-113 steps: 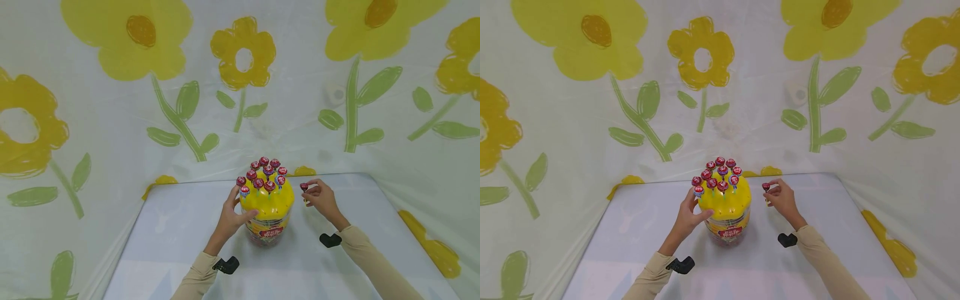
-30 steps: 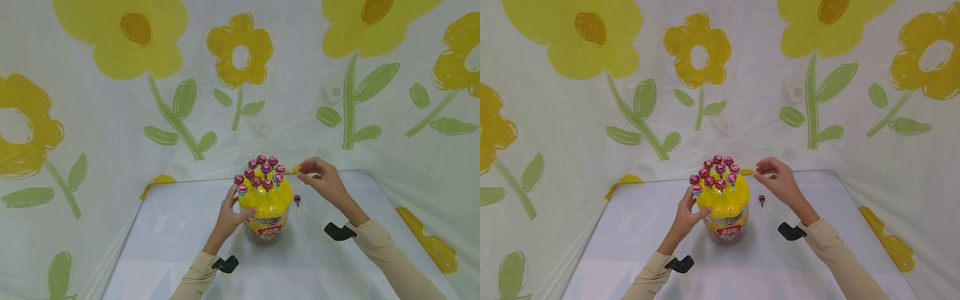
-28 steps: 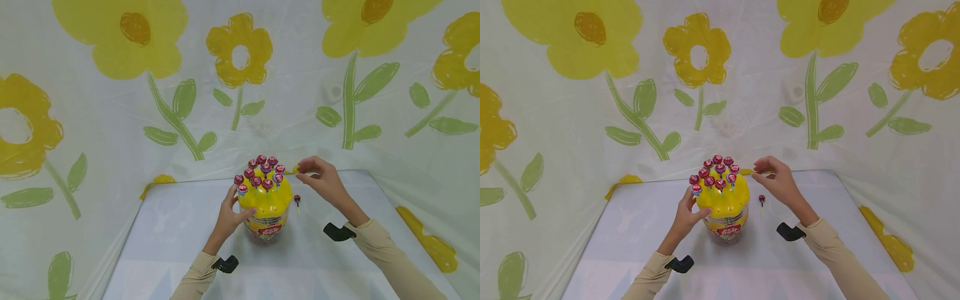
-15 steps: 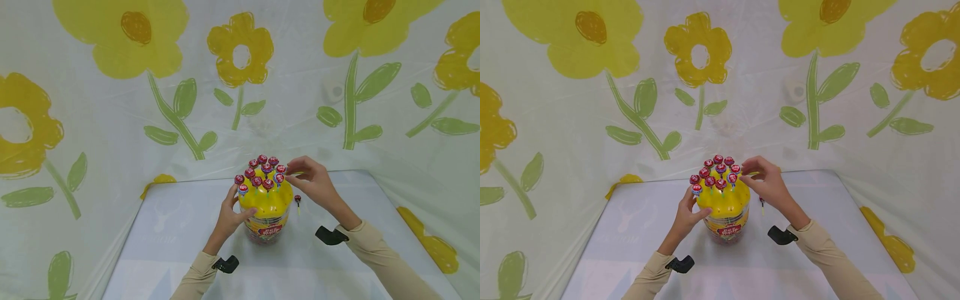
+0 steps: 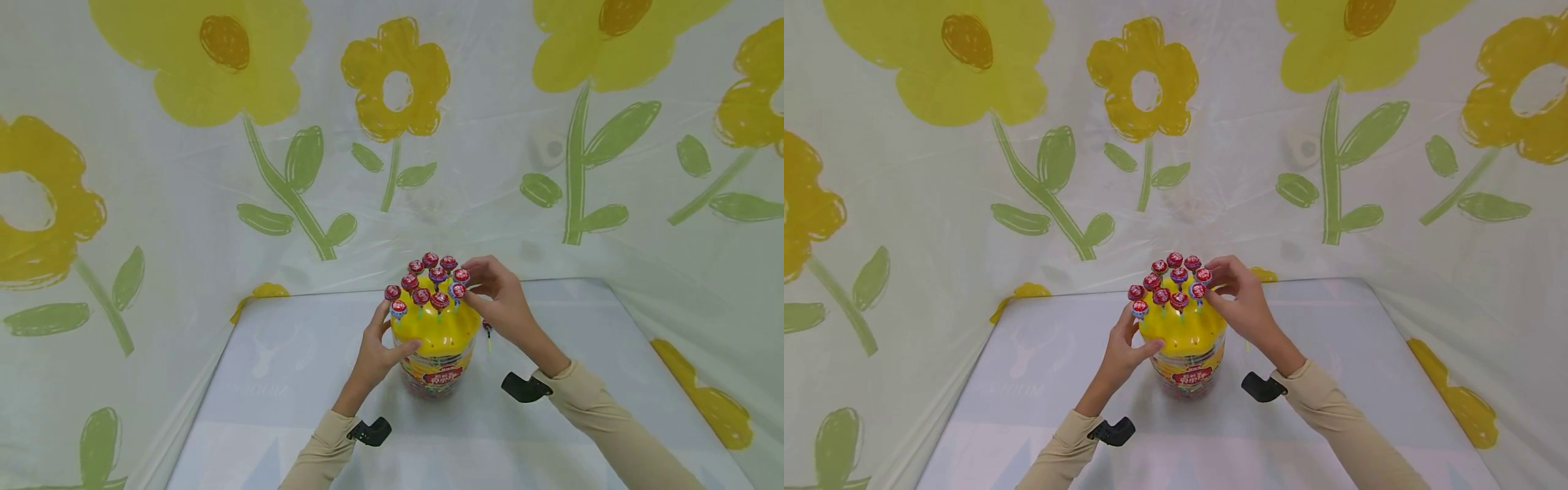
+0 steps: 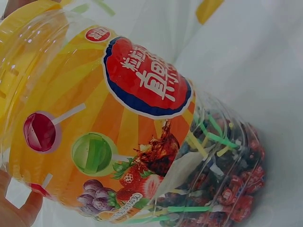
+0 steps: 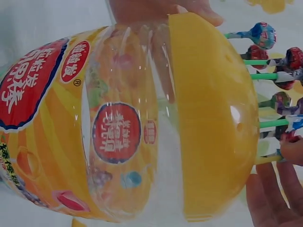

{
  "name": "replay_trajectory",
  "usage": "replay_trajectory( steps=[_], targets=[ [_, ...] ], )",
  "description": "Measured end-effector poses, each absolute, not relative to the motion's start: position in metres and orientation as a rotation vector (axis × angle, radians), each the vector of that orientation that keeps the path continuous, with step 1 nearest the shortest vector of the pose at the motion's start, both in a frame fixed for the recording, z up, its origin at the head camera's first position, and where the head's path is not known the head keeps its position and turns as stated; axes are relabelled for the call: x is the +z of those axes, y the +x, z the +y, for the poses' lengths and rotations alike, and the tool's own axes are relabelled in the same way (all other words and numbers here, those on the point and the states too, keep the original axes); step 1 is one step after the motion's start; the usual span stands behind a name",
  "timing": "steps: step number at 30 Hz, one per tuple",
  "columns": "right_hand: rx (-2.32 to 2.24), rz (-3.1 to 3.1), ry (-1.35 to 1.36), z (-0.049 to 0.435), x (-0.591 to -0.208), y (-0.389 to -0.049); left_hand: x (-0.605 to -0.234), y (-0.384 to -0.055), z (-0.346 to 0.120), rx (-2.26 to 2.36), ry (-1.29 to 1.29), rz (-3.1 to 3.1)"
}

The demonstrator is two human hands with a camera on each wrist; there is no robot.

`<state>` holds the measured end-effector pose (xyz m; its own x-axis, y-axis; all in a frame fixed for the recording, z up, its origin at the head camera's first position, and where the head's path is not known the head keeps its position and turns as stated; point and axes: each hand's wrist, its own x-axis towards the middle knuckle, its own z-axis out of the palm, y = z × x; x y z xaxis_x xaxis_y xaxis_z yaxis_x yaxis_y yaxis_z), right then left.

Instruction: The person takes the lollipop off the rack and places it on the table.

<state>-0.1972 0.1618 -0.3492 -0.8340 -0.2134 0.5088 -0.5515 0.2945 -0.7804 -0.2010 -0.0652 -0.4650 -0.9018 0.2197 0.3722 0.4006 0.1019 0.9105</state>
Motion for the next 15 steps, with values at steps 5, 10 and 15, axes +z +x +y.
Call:
replay_trajectory(
  steps=[5,10,15],
  targets=[
    [1.557,-2.255,0.656,0.1579,-0.3452,-0.1928,-0.4577,-0.1965,-0.0649,-1.893,-0.646,-2.205],
    [1.537,-2.189,0.666,0.1584,-0.3425,-0.1930,-0.4570,-0.1957,-0.0651,-1.898,-0.636,-2.215],
    [1.554,-2.107,0.683,0.1632,-0.3386,-0.1958,-0.4665,-0.2016,-0.0656,-1.906,-0.645,-2.198]
  ],
)
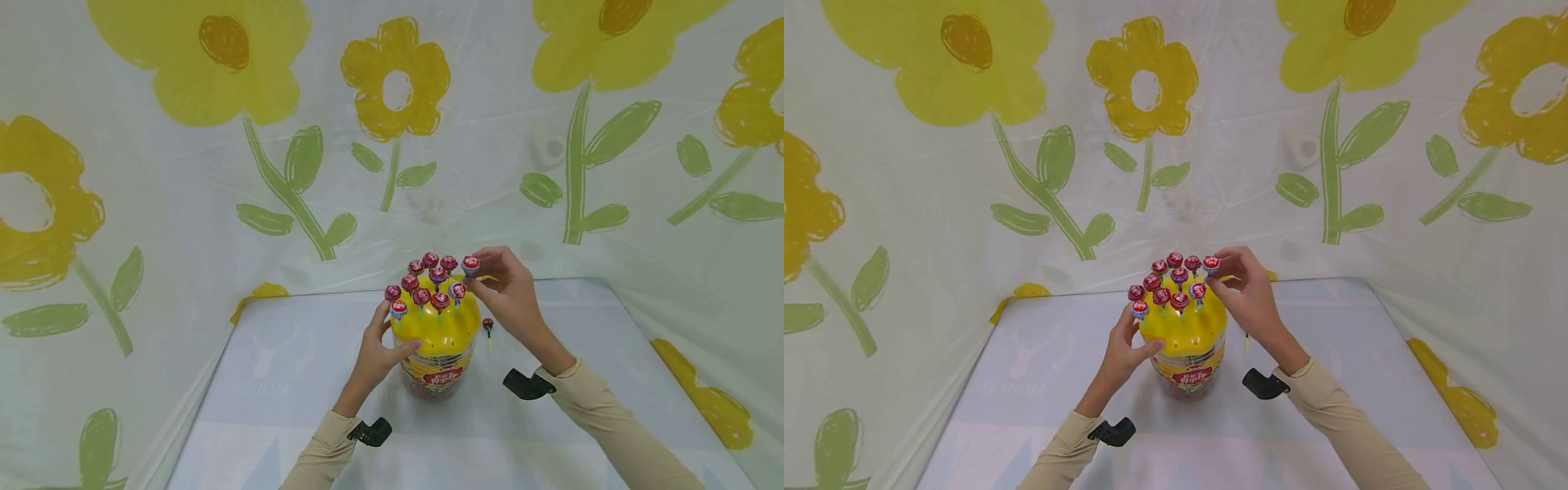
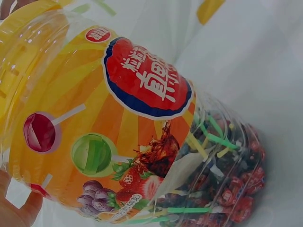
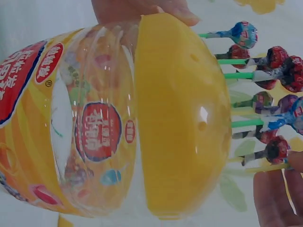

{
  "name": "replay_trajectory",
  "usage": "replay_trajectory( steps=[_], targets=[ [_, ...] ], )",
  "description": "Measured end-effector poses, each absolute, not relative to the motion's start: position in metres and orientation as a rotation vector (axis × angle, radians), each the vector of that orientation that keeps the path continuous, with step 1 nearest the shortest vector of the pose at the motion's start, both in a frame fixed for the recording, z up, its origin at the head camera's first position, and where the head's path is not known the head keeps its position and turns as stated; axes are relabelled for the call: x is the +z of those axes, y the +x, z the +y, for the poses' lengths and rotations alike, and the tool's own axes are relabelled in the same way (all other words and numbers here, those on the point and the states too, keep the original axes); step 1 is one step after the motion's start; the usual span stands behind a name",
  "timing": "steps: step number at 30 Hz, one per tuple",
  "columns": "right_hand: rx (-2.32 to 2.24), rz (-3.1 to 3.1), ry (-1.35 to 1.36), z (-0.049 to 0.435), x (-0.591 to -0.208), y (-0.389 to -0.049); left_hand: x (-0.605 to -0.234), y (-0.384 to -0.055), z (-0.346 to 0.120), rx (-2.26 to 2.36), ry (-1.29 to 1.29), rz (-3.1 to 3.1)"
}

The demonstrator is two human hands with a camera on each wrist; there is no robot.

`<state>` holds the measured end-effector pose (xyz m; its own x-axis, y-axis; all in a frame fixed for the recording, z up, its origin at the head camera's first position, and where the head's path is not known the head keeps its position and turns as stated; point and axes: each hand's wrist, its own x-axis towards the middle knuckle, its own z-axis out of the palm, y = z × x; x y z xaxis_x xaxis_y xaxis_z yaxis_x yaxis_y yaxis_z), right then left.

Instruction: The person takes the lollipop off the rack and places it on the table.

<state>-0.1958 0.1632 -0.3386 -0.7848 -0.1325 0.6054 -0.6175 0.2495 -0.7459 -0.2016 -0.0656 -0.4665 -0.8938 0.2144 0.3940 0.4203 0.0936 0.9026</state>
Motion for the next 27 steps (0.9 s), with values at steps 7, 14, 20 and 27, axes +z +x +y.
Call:
replay_trajectory(
  steps=[7,14,20,27],
  targets=[
    [1.552,-2.090,0.673,0.171,-0.338,-0.197,-0.463,-0.201,-0.066,-1.914,-0.638,-2.226],
    [1.561,-2.109,0.627,0.182,-0.345,-0.198,-0.437,-0.187,-0.066,-1.917,-0.656,-2.242],
    [1.569,-2.144,0.574,0.190,-0.352,-0.199,-0.432,-0.183,-0.065,-1.923,-0.658,-2.230],
    [1.581,-2.209,0.460,0.197,-0.362,-0.200,-0.434,-0.184,-0.066,-1.923,-0.653,-2.238]
  ],
)
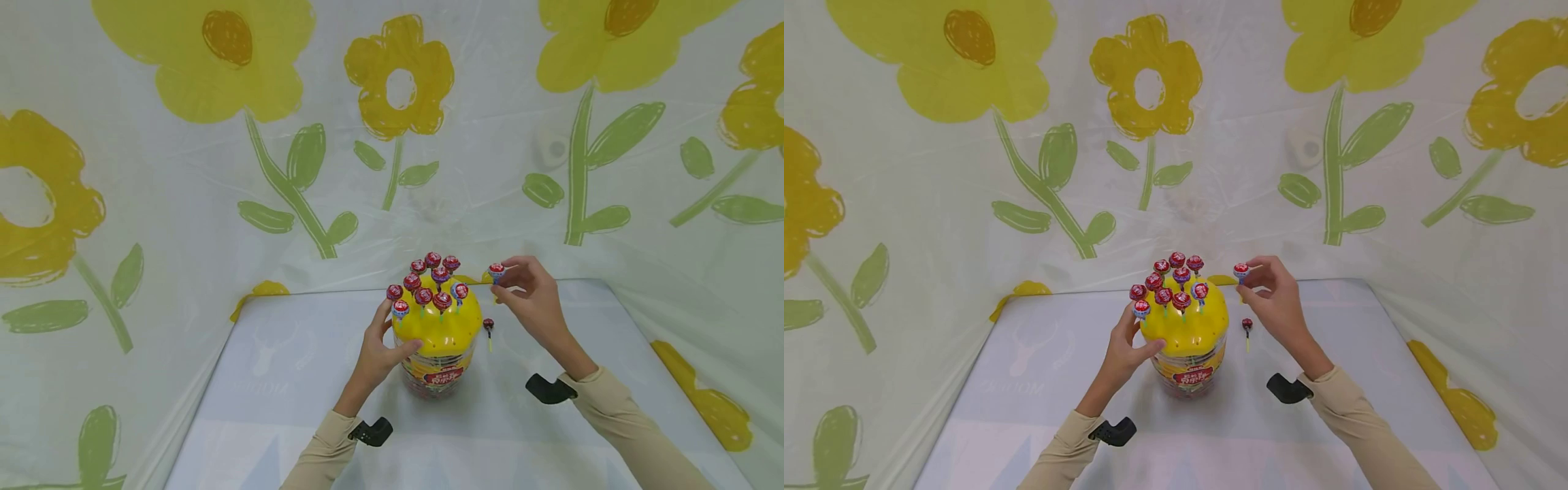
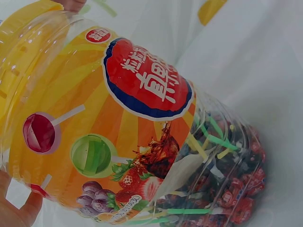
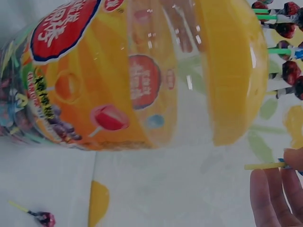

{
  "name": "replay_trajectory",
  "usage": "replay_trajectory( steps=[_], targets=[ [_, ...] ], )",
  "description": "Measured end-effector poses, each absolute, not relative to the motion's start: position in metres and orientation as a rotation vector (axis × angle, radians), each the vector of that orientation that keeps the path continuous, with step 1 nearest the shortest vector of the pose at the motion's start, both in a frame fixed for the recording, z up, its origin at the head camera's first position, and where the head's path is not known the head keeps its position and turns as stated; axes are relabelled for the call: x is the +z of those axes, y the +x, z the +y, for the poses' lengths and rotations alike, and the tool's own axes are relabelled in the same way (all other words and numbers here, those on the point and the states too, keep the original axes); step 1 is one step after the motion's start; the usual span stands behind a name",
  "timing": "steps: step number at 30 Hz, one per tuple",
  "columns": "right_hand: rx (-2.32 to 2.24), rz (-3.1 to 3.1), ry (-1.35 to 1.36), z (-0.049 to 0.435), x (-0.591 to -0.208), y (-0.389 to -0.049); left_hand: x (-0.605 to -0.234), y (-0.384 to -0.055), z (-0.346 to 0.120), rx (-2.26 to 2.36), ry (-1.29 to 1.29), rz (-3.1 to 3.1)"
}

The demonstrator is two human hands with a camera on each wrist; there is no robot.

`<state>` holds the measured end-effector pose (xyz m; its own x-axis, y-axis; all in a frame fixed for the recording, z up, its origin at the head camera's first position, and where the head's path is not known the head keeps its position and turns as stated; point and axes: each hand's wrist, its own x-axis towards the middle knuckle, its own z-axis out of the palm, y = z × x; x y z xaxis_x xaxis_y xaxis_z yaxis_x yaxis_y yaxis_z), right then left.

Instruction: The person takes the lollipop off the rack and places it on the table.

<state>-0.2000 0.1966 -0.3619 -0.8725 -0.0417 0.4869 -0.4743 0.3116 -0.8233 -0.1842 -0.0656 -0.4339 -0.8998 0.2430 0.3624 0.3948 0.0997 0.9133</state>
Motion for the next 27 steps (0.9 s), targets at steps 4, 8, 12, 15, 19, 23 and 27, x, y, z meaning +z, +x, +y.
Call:
replay_trajectory(
  steps=[4,8,12,15,19,23,27],
  targets=[
    [1.576,-2.238,0.410,0.203,-0.371,-0.202,-0.433,-0.184,-0.065,-1.927,-0.653,-2.244],
    [1.597,-2.229,0.398,0.211,-0.386,-0.209,-0.433,-0.184,-0.065,-1.935,-0.652,-2.247],
    [1.635,-2.219,0.380,0.220,-0.406,-0.219,-0.433,-0.184,-0.065,-1.926,-0.646,-2.244],
    [1.625,-2.230,0.374,0.225,-0.418,-0.224,-0.433,-0.184,-0.066,-1.922,-0.648,-2.233],
    [1.585,-2.265,0.352,0.230,-0.430,-0.228,-0.433,-0.184,-0.066,-1.925,-0.658,-2.226],
    [1.568,-2.328,0.267,0.235,-0.441,-0.231,-0.433,-0.184,-0.066,-1.926,-0.654,-2.235],
    [1.552,-2.378,0.206,0.237,-0.447,-0.231,-0.433,-0.184,-0.065,-1.925,-0.646,-2.244]
  ],
)
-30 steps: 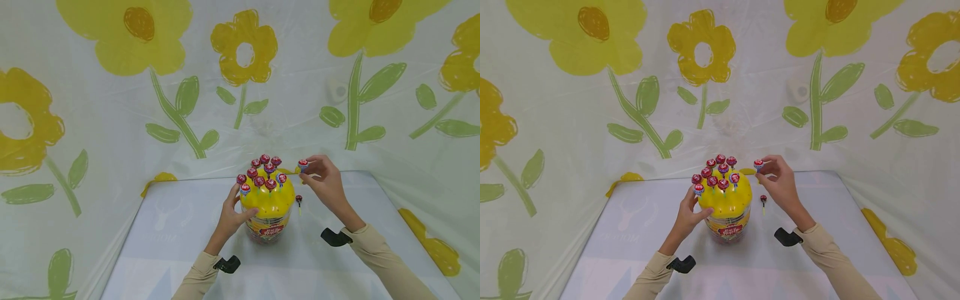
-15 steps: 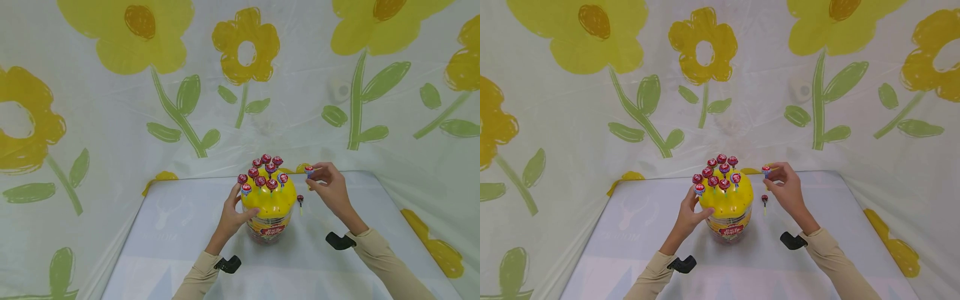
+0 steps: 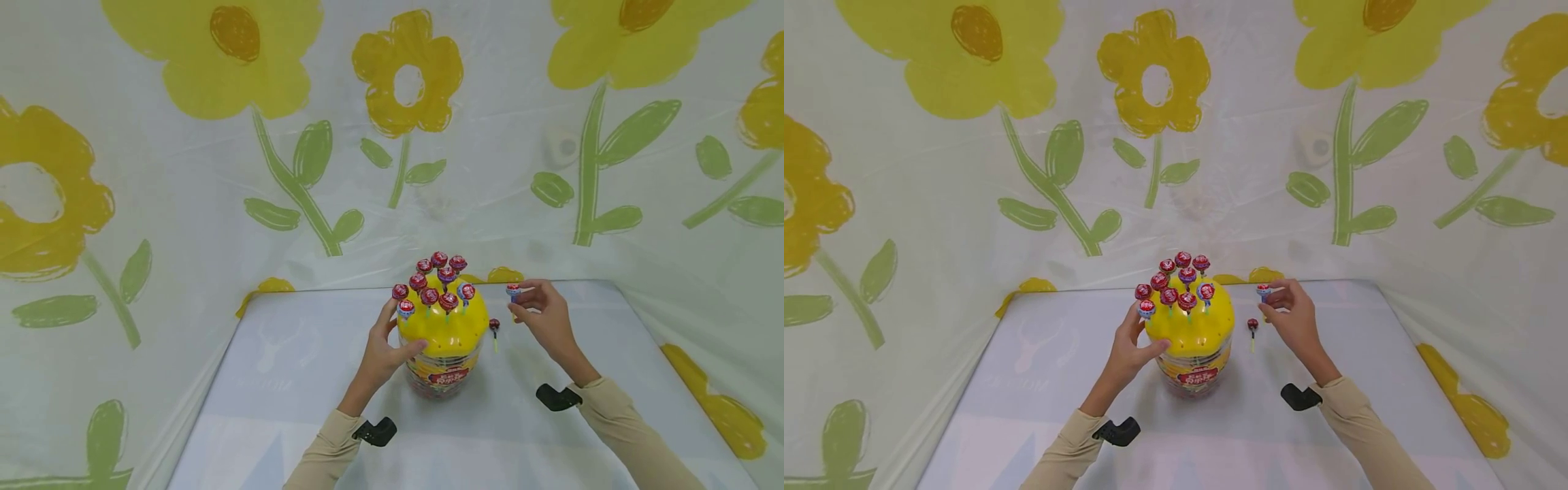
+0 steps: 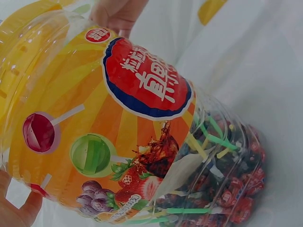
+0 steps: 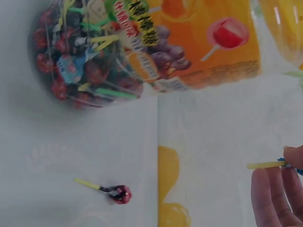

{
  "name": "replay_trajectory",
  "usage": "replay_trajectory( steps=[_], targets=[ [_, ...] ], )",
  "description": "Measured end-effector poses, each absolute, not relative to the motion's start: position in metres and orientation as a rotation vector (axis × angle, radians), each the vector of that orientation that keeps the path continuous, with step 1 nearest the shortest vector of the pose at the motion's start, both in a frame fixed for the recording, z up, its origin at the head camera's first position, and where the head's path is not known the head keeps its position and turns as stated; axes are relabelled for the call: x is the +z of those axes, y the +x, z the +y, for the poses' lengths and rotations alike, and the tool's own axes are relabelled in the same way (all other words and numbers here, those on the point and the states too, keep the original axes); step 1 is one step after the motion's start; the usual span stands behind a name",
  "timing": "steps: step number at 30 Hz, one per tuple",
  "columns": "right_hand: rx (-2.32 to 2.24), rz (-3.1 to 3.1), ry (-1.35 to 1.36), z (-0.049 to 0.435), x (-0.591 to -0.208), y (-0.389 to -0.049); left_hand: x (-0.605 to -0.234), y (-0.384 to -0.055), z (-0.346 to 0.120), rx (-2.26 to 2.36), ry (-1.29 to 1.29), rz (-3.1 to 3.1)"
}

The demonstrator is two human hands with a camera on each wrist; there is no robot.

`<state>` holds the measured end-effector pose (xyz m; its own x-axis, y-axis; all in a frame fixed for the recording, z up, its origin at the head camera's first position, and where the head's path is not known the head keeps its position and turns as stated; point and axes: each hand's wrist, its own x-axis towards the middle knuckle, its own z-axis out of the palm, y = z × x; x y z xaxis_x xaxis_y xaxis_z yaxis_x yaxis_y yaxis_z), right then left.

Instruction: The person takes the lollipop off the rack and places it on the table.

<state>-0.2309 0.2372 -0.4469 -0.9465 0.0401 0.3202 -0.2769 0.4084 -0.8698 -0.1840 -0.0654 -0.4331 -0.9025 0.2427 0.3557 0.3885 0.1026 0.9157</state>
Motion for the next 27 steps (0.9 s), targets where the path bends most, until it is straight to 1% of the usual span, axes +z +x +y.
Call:
replay_trajectory(
  steps=[6,14,22,27],
  targets=[
    [1.546,-2.420,0.155,0.242,-0.463,-0.235,-0.432,-0.183,-0.065,-1.921,-0.636,-2.258],
    [1.547,-2.466,0.050,0.253,-0.496,-0.247,-0.431,-0.182,-0.065,-1.905,-0.619,-2.281],
    [1.556,-2.534,-0.147,0.255,-0.515,-0.253,-0.431,-0.182,-0.065,-1.903,-0.608,-2.286],
    [1.586,-2.509,-0.167,0.258,-0.531,-0.258,-0.432,-0.182,-0.065,-1.907,-0.612,-2.277]
  ],
)
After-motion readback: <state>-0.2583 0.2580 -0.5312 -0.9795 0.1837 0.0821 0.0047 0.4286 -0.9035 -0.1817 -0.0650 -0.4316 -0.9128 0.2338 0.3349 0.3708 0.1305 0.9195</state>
